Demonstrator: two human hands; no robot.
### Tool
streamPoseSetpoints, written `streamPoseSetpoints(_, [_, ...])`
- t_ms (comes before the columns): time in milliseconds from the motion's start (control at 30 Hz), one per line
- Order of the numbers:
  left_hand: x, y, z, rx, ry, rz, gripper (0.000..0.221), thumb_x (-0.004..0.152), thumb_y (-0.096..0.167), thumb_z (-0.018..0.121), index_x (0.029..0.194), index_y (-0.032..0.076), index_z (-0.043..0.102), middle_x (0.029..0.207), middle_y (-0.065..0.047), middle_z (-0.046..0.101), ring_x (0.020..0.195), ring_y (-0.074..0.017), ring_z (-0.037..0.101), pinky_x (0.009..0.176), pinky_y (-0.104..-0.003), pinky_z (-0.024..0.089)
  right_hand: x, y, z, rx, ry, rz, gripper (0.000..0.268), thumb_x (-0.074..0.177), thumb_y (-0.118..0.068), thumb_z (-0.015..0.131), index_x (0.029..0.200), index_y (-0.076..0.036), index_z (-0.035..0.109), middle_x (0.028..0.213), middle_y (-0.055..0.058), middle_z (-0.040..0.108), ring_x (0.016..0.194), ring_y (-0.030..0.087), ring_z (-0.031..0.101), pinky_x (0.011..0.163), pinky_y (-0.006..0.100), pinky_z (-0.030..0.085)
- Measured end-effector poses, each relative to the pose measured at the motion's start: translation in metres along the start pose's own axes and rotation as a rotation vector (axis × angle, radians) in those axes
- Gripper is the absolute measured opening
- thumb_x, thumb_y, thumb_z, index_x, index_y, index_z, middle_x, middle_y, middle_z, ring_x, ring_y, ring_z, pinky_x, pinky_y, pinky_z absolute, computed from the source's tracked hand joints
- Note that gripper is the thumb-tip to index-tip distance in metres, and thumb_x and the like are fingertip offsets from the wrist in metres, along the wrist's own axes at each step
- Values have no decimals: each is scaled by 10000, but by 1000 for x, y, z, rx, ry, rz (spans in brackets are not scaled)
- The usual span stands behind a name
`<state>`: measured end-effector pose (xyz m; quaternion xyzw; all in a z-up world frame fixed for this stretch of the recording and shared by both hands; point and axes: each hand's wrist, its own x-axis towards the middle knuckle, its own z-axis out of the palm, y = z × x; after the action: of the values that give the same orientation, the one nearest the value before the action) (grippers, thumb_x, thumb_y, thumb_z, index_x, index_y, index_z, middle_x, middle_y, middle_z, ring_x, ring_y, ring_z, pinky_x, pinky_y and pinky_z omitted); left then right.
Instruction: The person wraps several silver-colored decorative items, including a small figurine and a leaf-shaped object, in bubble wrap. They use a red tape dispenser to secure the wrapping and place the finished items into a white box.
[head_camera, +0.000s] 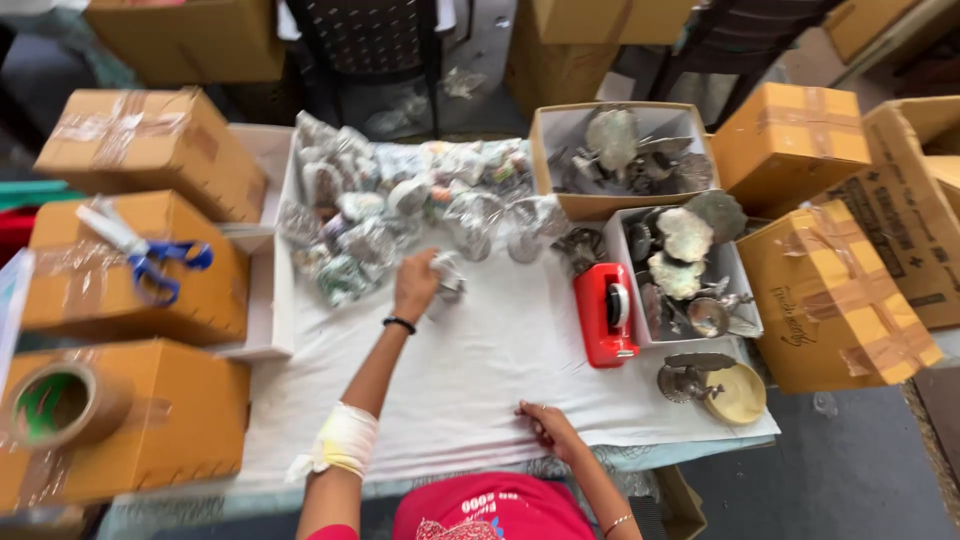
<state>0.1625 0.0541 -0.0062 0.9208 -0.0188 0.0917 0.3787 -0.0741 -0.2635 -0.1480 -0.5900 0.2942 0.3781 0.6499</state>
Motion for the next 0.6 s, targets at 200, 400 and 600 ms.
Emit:
streamPoseSetpoints(200, [99, -56, 1, -18, 96, 299, 404, 793, -94, 580, 1161, 26, 698, 1153, -200, 706, 1090, -399, 658, 974, -463, 509, -2, -8, 1, -114, 3, -11, 348, 920, -447, 716, 1018, -123, 798, 587, -27, 587, 441, 68, 408, 407, 255, 270])
streamPoseSetpoints(400, [78, -13, -18, 103, 107, 185, 388, 905, -36, 663, 1274, 87, 660, 1283, -142, 663, 1222, -351, 597, 1072, -463, 450, 25, -174, -69, -402, 149, -663, 309, 962, -335, 703, 1025, -34, 729, 713, 58, 721, 566, 126, 657, 541, 302, 530])
streamPoseSetpoints(600, [18, 1, 33, 271, 583, 44, 623, 969, 108, 661, 1547, 78, 431, 1547, -199, 418, 1442, -444, 387, 1178, -596, 342, 27, -487, -101, -448, 739, -895, 589, 921, -358, 668, 1468, -157, 586, 735, 112, 737, 671, 214, 752, 662, 319, 555])
